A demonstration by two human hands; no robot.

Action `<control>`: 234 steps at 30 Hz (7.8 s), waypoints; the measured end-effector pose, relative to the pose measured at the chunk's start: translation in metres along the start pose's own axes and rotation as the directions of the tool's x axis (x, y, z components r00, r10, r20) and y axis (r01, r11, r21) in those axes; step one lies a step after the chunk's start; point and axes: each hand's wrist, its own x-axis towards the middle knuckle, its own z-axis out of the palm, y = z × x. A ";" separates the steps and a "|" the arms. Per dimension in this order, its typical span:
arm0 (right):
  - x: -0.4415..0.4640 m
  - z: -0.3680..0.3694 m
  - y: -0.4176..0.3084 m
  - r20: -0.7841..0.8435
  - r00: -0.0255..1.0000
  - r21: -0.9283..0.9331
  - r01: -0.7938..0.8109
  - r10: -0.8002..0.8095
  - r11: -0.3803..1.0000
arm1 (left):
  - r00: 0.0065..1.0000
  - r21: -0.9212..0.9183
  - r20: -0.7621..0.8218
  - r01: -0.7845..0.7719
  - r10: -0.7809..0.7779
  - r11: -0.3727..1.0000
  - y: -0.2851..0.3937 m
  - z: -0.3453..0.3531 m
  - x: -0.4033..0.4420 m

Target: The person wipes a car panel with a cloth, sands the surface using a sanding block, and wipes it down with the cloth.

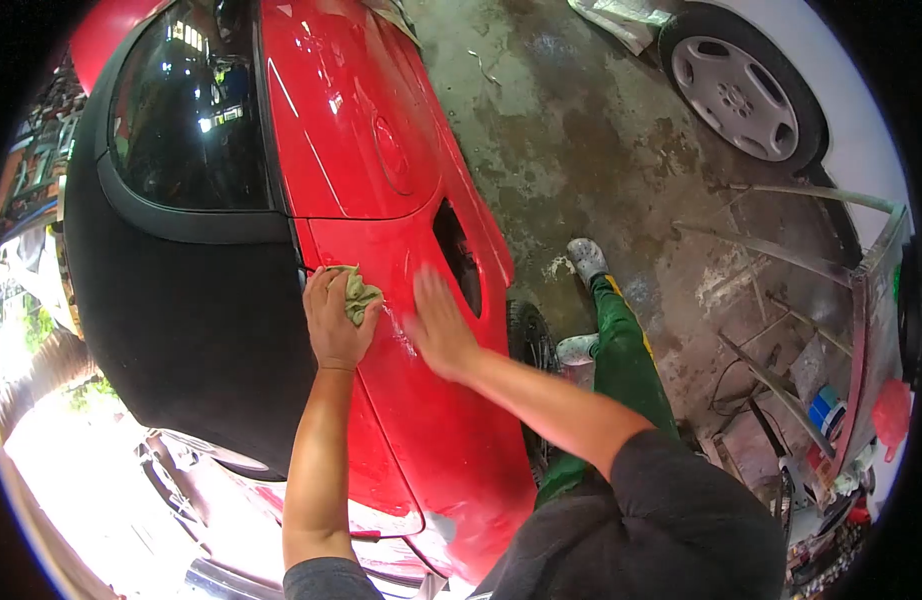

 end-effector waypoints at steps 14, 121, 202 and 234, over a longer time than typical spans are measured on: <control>0.078 0.001 -0.010 -0.004 0.978 -0.102 0.207 -0.208 0.973 | 1.000 -0.032 -0.015 -0.006 0.005 0.999 -0.011 0.004 -0.006; -0.036 -0.002 0.057 0.141 0.889 0.329 -0.458 0.436 0.826 | 0.999 0.120 -0.026 0.022 -0.019 0.993 0.002 0.007 0.005; -0.038 -0.030 0.157 0.336 0.855 -0.312 -0.295 0.395 0.903 | 0.998 0.109 -0.017 0.064 -0.062 0.992 0.000 0.008 0.005; 0.119 -0.012 0.248 0.328 0.940 -0.327 0.018 0.096 0.945 | 0.988 0.117 0.098 0.110 -0.122 0.987 -0.013 0.011 0.010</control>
